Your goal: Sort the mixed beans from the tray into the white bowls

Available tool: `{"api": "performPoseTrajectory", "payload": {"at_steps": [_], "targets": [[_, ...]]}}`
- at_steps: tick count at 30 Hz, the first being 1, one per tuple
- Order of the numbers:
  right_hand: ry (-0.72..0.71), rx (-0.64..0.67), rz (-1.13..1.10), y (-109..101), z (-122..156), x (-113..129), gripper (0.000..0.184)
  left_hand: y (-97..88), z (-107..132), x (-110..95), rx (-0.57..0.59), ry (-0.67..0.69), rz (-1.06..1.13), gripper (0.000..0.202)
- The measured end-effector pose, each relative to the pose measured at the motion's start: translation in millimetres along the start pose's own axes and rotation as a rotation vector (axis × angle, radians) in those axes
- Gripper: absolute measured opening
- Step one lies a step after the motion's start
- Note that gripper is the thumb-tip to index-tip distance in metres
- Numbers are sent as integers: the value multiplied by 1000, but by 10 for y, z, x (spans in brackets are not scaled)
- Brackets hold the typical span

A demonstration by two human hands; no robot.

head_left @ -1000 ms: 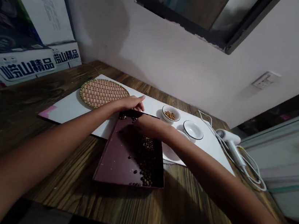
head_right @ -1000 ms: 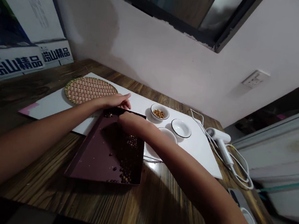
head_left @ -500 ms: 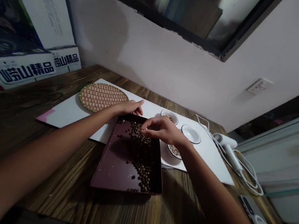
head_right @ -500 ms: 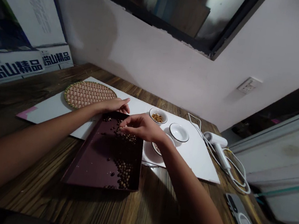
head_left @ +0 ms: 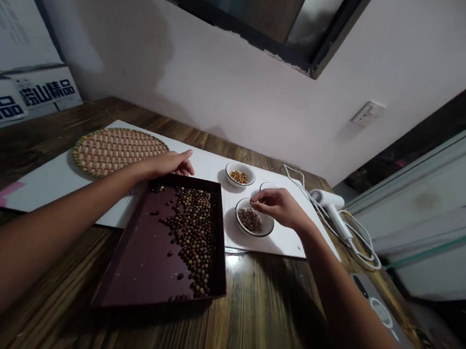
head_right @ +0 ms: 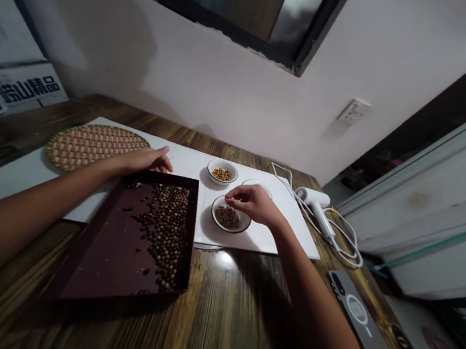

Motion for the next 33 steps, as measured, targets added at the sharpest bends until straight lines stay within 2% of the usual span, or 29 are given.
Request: {"api": "performPoseTrajectory", "payload": {"at_steps": [4,8,12,18,21,24,28,30,33], "targets": [[-17,6,168,-84,139,-165,32,-16,3,19,-20,-34,-20,67],[-70,6,277,-38,126,-145,24,-15,25,20,-36,-45,-24,66],[-107,-21,238,-18,87,-112,22,-19,40,24,-51,-49,-16,66],[-11,-10,85,-58,131,-183,24,-28,15,61,-37,-57,-13,66],[-28,-40,149,-53,139,-83,23,-37,6,65,-37,-48,-15,66],[-100,-54,295,165,129,176,23,-30,12,49,-25,-42,-18,67],[-310,127,621,857,105,616,12,-16,19,25,-12,-36,-14,70],[-400,201,769,1135,29,741,12,-10,12,27,-7,-31,-13,70],[-401,180,877,1246,-267,752,17,-15,-7,38,-13,-18,-14,70]]}}
Point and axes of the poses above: each hand's wrist, its own z-axis away from the middle knuckle, its own y-axis out of the palm, x = y × z, the point moved 7 cm from there along -z, towards the middle knuckle, and after that the axes turned 3 degrees about -z, right-handed, at the moved point
